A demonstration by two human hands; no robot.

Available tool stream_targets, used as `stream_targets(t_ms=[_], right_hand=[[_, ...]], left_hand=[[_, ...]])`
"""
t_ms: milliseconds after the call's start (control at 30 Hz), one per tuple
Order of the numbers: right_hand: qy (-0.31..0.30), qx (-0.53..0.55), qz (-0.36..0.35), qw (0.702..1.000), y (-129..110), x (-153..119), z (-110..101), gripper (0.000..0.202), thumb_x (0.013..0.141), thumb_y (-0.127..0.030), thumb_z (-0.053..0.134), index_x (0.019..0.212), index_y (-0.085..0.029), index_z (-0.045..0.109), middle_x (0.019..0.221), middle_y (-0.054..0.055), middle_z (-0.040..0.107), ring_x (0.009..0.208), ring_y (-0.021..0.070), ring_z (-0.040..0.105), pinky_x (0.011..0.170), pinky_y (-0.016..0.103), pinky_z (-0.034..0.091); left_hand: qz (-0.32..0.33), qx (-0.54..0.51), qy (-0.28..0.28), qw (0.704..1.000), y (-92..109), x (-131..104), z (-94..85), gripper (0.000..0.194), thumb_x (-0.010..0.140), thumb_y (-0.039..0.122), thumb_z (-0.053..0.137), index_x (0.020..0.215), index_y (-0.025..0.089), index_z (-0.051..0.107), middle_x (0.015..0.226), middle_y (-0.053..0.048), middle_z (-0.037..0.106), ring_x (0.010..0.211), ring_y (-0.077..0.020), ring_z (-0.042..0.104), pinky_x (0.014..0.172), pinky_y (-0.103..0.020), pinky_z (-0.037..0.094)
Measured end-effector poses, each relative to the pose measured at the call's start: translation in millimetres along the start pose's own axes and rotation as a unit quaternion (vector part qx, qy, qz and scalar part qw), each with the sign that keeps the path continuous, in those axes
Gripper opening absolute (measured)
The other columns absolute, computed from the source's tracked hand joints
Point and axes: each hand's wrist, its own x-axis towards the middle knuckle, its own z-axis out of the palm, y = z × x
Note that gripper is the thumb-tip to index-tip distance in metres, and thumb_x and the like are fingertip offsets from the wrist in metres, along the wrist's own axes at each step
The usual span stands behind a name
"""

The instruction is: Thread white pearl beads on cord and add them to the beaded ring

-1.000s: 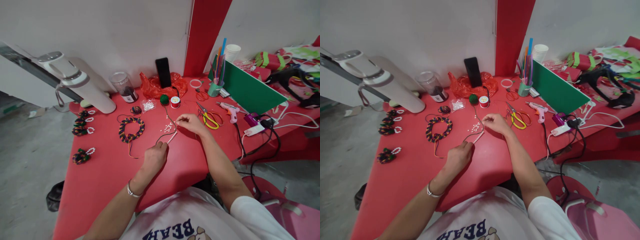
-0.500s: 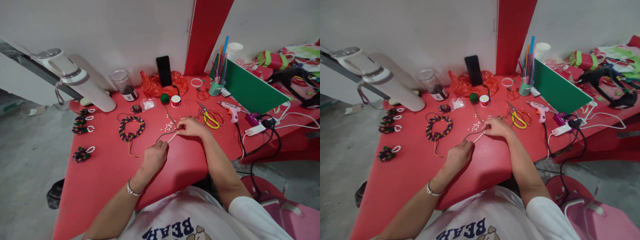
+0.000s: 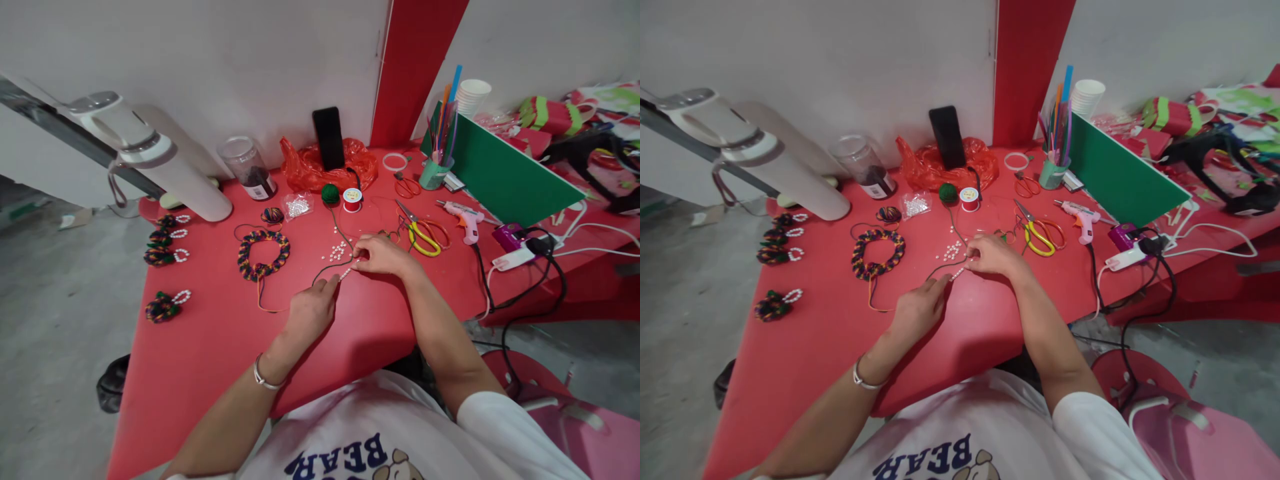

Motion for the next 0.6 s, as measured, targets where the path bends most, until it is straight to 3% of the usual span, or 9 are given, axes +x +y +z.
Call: stream_targets(t_ms=[600], right_hand=[[-0.022, -0.012, -0.001, 1.000, -0.8, -0.7, -3.6, 0.011, 0.080, -0.021, 0.078, 0.090, -0.017, 0.076, 0.091, 0.004, 0.067, 0.076, 0.0146, 0.058, 0.071, 0.026, 0.040]], left_hand=[[0.006, -0.023, -0.009, 1.000, -0.4, 0.8, -1.0, 0.052, 0.097, 0.017, 0.044, 0.148, 0.023, 0.051, 0.117, -0.011, 0.072, 0.093, -0.0221, 0.072, 0.074, -0.029, 0.054]])
